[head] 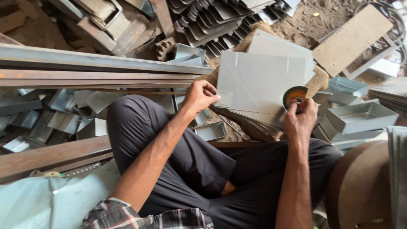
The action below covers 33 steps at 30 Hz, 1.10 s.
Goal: The person rubs a small handheld sanding block against the edges and surfaces of rectangular metal plates.
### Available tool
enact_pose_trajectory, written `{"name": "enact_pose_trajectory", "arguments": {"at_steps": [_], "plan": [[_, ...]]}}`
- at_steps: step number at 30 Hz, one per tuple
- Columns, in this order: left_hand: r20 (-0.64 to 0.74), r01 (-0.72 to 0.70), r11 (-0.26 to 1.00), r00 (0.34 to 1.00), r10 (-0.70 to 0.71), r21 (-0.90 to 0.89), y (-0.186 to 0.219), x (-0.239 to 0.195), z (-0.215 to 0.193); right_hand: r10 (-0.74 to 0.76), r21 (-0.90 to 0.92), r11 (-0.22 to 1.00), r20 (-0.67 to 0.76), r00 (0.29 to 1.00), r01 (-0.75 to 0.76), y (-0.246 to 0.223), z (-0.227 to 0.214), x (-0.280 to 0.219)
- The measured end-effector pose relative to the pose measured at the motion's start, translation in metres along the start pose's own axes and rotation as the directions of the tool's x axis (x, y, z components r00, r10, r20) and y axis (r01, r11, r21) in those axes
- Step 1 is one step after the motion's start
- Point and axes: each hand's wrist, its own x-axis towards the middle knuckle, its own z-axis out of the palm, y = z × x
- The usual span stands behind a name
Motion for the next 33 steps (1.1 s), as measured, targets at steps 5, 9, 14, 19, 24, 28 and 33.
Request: {"name": "enact_pose_trajectory", "arguments": {"at_steps": [5,9,14,19,24,28,33], "plan": [[0.052,0.048,0.993,0.998,-0.043,-0.104,0.005,-0.004,-0.002,0.103,0.001,0.995,0.095,0.99,-0.104,-0.002,0.005,0.004],[0.047,0.031,0.997,0.998,-0.028,-0.064,-0.002,-0.001,0.0,-0.327,-0.369,0.893,-0.143,0.934,0.256,-0.025,0.0,0.003],[0.003,-0.121,0.992,0.993,0.121,0.02,-0.02,0.01,0.006,-0.34,-0.112,0.94,-0.224,0.913,0.322,-0.029,-0.06,-0.01],[0.004,-0.047,0.996,0.999,0.047,0.081,-0.016,0.01,0.004,-0.123,-0.051,0.992,-0.197,0.973,0.115,-0.02,-0.038,-0.012],[-0.038,-0.102,0.987,0.994,0.107,0.122,-0.015,0.009,0.006,-0.053,-0.029,0.998,-0.146,0.988,0.049,-0.002,-0.035,-0.028],[-0.036,-0.108,0.981,0.993,0.115,0.162,-0.02,0.012,0.006,-0.021,-0.026,1.0,-0.143,0.99,0.018,0.006,-0.05,-0.037],[-0.035,-0.101,0.966,0.993,0.112,0.237,-0.027,0.022,0.011,-0.015,-0.041,0.999,-0.16,0.987,0.009,0.016,-0.077,-0.031]]}}
